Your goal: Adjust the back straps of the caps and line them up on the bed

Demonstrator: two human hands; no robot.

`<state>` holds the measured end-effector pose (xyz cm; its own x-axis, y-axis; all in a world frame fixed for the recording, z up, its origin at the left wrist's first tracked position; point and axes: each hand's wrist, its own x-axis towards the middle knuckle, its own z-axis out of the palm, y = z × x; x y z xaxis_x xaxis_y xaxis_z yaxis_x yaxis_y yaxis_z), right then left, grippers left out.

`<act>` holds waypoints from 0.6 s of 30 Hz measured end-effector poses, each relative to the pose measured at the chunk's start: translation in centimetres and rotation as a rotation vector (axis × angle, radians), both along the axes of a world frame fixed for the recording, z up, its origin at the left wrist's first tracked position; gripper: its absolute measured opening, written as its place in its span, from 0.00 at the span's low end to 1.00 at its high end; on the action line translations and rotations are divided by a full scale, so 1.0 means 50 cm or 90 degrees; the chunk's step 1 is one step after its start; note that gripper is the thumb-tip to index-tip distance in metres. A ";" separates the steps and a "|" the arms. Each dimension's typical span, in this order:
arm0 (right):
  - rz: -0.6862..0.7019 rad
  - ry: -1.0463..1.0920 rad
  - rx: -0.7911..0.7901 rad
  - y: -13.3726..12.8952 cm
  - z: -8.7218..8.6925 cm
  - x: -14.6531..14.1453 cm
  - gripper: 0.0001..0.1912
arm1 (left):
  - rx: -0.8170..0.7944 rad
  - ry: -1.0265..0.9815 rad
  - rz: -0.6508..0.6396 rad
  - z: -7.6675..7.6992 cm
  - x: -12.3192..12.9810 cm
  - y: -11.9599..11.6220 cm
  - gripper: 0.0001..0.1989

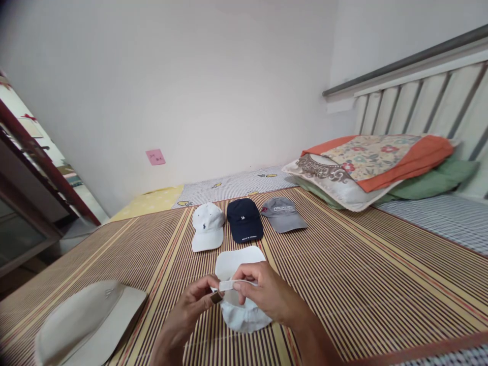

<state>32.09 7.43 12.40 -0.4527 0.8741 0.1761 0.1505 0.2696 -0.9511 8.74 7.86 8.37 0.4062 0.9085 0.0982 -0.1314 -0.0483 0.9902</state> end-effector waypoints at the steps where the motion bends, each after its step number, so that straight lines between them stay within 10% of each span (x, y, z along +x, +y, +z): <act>1: 0.000 -0.007 -0.004 -0.001 0.000 -0.001 0.10 | 0.004 0.001 -0.001 0.000 0.000 0.000 0.15; 18: -0.004 -0.051 0.006 -0.003 -0.004 -0.006 0.11 | 0.029 0.016 0.001 0.006 0.006 0.000 0.15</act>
